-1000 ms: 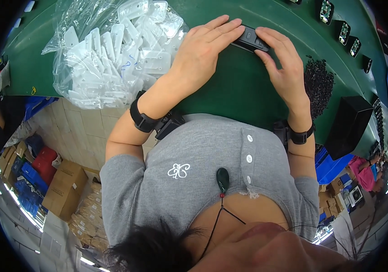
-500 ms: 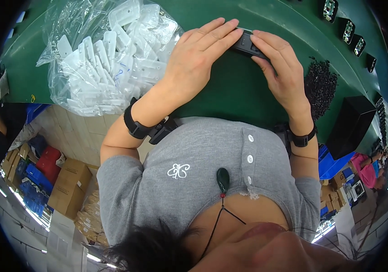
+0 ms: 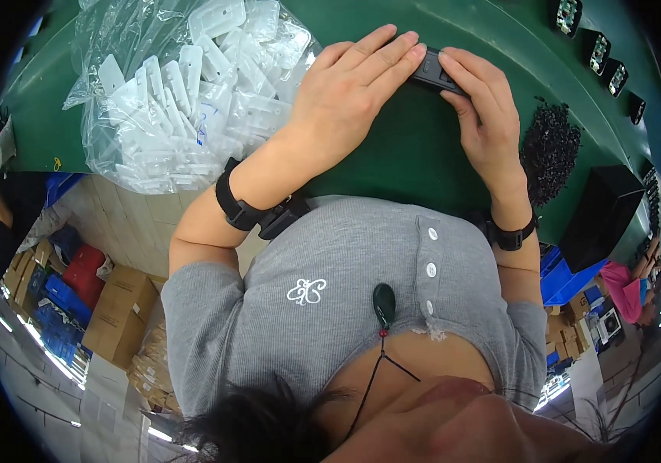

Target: The person assembles components by hand, picking up a white plastic base and a small black part, inserting the part into the base, and then pressing a black cover over the assembly. The completed units are placed onto the green work surface alongside other assemblies.

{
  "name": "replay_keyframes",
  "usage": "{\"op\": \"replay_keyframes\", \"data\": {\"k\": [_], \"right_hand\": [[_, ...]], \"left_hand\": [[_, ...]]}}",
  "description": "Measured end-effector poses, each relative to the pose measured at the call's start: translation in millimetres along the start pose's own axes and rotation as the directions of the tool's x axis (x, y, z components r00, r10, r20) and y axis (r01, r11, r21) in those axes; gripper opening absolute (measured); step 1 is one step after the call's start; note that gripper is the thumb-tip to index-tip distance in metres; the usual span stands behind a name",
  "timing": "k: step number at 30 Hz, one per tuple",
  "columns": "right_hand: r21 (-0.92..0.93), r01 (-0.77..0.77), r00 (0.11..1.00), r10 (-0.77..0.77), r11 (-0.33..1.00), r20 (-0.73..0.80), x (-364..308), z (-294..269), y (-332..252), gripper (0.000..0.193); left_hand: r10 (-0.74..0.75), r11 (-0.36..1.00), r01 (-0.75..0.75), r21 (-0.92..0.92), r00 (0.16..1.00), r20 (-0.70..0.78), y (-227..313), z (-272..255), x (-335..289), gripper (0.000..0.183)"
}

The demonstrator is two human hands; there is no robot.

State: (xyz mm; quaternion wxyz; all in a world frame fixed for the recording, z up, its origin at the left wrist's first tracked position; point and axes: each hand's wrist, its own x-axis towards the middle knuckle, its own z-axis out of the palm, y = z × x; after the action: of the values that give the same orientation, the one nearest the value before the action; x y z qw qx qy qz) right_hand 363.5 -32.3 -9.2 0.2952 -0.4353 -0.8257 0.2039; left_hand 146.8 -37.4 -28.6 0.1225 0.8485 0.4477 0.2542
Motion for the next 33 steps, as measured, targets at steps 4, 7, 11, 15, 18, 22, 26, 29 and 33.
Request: {"op": "replay_keyframes", "data": {"k": [4,7,11,15,18,22,26,29,33], "right_hand": [[-0.051,0.07,0.997,-0.072,0.996,-0.036,-4.0,9.6,9.2,0.038],[-0.023,0.067,0.996,-0.068,0.997,-0.054,-2.5,7.9,6.9,0.038],[0.188,-0.144,0.989,0.143,0.971,0.02,5.0,-2.4,7.3,0.037],[0.656,-0.343,0.918,0.389,0.672,0.081,5.4,-1.5,6.4,0.049],[0.793,-0.3,0.896,0.442,0.53,0.043,12.9,13.4,-16.0,0.053],[0.846,-0.259,0.891,0.454,0.466,0.022,43.7,22.6,-8.7,0.044],[0.658,-0.203,0.944,0.323,0.725,-0.065,98.6,10.2,20.2,0.034],[0.336,-0.209,0.964,0.251,0.918,-0.087,133.5,-4.1,46.7,0.026],[0.057,-0.169,0.985,0.165,0.984,0.055,181.5,-13.5,68.5,0.025]], "left_hand": [[0.048,0.995,-0.046,0.089,0.999,-0.019,4.9,1.9,-3.9,0.048],[0.079,0.988,-0.069,0.135,0.995,-0.066,9.4,7.9,-4.0,0.047],[0.081,0.973,-0.037,0.227,0.979,-0.186,12.3,19.0,5.5,0.044],[-0.017,0.997,-0.004,-0.072,0.957,-0.288,5.9,19.5,18.0,0.038],[-0.254,0.904,0.149,-0.401,0.941,-0.222,6.1,14.6,14.2,0.039],[-0.201,0.922,0.139,-0.36,0.97,-0.139,-0.4,-12.5,16.1,0.039],[-0.353,0.909,0.248,-0.334,0.885,-0.303,-12.1,-73.3,13.6,0.028],[-0.382,0.922,0.381,-0.064,0.871,-0.311,-59.6,-88.0,8.4,0.024],[-0.204,0.891,0.283,0.356,0.948,-0.243,-86.1,-77.4,-7.5,0.03]]}}
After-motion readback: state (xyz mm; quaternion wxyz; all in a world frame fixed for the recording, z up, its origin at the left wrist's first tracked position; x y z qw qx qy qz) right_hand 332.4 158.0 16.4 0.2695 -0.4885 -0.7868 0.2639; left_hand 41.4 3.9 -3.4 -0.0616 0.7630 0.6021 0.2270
